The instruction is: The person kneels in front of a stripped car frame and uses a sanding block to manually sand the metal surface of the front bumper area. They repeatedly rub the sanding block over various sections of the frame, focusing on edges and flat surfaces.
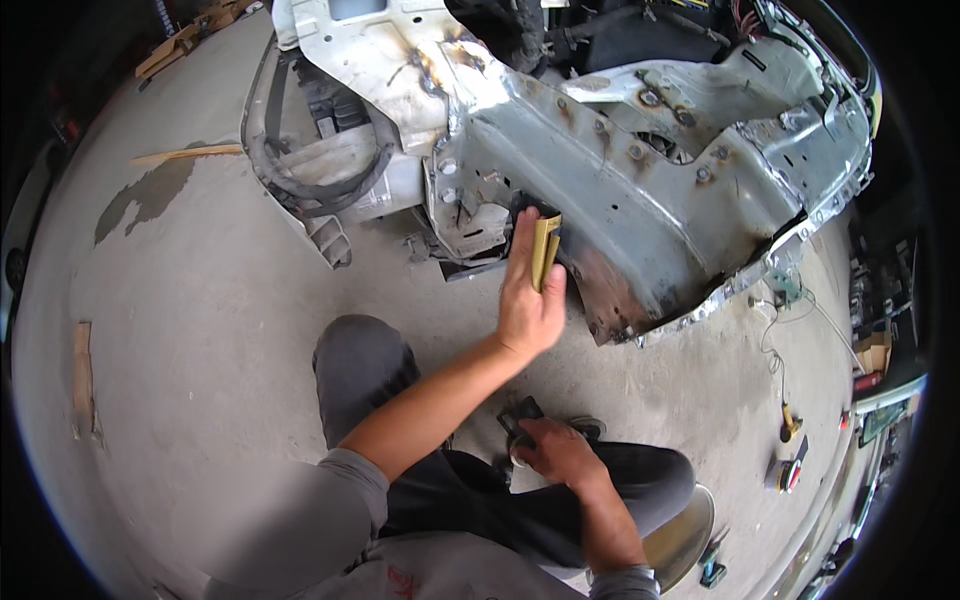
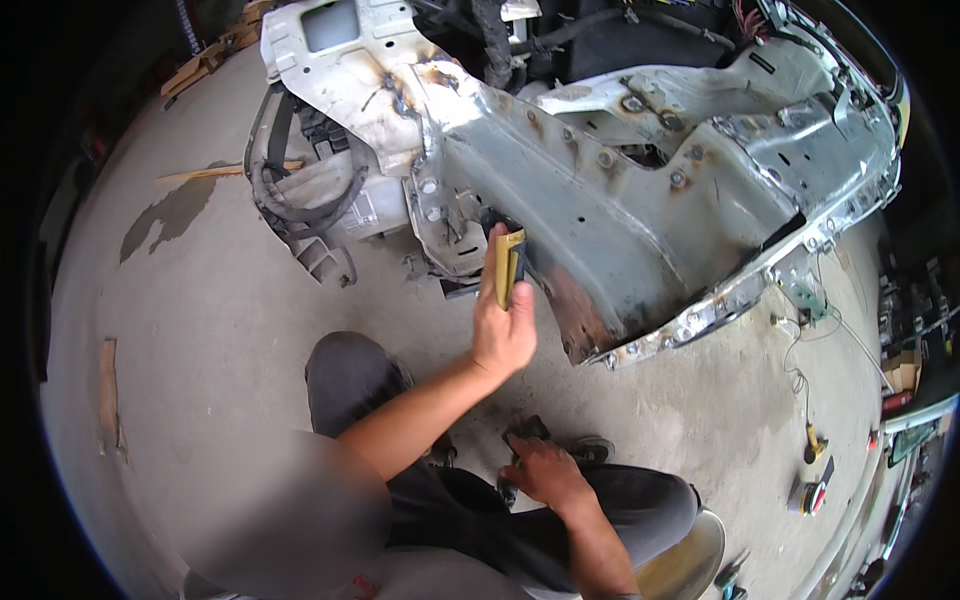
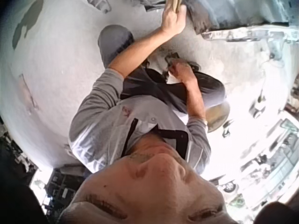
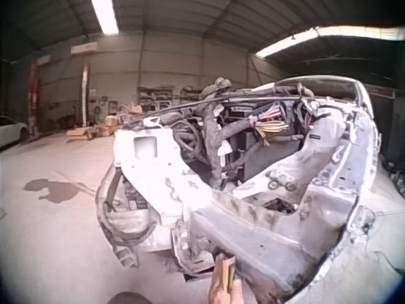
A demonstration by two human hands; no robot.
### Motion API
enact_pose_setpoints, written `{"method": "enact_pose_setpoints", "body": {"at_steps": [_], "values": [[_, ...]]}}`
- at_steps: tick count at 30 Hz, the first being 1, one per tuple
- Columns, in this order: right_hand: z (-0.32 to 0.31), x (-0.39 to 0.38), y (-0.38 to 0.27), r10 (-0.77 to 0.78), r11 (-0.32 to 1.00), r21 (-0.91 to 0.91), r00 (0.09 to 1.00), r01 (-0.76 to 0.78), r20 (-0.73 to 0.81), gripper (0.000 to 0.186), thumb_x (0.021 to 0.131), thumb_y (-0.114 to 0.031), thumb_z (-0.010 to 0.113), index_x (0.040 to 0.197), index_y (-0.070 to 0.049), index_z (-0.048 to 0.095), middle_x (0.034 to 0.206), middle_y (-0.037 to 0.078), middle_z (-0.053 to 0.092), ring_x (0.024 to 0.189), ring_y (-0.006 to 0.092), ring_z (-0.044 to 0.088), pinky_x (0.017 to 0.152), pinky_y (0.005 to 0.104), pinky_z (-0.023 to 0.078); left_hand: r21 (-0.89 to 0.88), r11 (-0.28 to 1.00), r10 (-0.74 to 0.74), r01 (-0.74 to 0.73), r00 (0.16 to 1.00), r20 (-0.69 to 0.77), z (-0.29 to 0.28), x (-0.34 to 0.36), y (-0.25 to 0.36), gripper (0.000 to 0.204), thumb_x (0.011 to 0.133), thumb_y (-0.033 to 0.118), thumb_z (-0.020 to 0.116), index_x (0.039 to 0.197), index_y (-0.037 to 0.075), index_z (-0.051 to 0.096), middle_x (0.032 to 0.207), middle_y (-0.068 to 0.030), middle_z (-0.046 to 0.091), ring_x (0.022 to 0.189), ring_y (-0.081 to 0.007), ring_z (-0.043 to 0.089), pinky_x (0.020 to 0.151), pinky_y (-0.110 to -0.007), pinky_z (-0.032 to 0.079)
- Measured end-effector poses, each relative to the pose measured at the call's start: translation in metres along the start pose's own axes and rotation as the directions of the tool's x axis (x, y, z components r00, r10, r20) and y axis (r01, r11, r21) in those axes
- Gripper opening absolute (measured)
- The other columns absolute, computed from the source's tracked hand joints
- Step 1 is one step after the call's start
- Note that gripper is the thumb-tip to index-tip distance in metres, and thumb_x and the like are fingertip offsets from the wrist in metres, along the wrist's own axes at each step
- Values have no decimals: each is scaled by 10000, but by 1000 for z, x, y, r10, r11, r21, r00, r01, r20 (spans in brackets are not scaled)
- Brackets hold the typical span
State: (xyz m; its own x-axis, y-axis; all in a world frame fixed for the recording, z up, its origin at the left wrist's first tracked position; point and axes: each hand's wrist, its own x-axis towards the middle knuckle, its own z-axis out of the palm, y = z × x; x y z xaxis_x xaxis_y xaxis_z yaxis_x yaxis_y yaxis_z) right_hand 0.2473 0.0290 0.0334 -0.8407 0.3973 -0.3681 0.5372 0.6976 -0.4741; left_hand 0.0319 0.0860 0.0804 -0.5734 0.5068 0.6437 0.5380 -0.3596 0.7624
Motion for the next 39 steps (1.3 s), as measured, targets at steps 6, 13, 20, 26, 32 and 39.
{"method": "enact_pose_setpoints", "body": {"at_steps": [6, 13, 20, 26, 32, 39], "values": [[2, 8, -3, -61, 998, -20, 998, 60, -35, 510, 875, -330, 668, 1292, -68, 536, 1140, 193, 635, 1099, 357, 598, 952, 440, 465, 71, 912, 380, -404, 898, 223, 7, -52, -1, 587, 926, 206, 531, 1431, -62, 402, 1517, -289, 323, 1430, -443, 283, 1178, -534, 209], [2, 2, -2, -31, 999, 21, 999, 32, -43, 460, 874, -312, 669, 1243, -64, 551, 1104, 176, 641, 1072, 361, 597, 928, 456, 464, 24, 998, -61, 62, 997, -40, 13, -26, 9, 540, 947, 200, 506, 1384, -107, 422, 1453, -332, 378, 1410, -465, 294, 1187, -501, 217], [-7, 6, -12, -22, 998, 51, 1000, 23, -13, 492, 876, -318, 666, 1274, -58, 541, 1115, 196, 636, 1101, 364, 585, 958, 449, 454, 163, 986, -25, 23, 1000, 12, -7, -5, -14, 543, 997, 292, 433, 1421, -48, 416, 1492, -316, 337, 1426, -466, 261, 1181, -522, 205], [1, 5, -2, -23, 999, 32, 1000, 23, 7, 512, 875, -349, 662, 1283, -60, 552, 1178, 189, 627, 1127, 365, 579, 973, 449, 450, 211, 955, 156, -207, 959, 235, 6, -50, 23, 579, 974, 241, 465, 1436, -91, 357, 1499, -327, 309, 1407, -474, 296, 1171, -526, 244], [-4, 1, -5, 46, 996, 69, 999, -47, 16, 533, 885, -380, 646, 1312, -82, 536, 1246, 173, 607, 1157, 358, 567, 993, 444, 444, 189, 977, -86, 102, 992, -91, -20, 26, -32, 491, 1055, 298, 336, 1372, -61, 445, 1421, -268, 441, 1378, -393, 366, 1155, -457, 283], [-12, -4, -8, 82, 994, 69, 996, -80, -28, 557, 862, -393, 684, 1285, -47, 578, 1211, 183, 625, 1167, 349, 565, 1004, 415, 435, -381, 848, -484, 368, 831, -275, -50, 14, -24, 251, 1010, 240, 567, 1105, 9, 592, 838, 4, 594, 720, -71, 496, 652, -265, 440]]}}
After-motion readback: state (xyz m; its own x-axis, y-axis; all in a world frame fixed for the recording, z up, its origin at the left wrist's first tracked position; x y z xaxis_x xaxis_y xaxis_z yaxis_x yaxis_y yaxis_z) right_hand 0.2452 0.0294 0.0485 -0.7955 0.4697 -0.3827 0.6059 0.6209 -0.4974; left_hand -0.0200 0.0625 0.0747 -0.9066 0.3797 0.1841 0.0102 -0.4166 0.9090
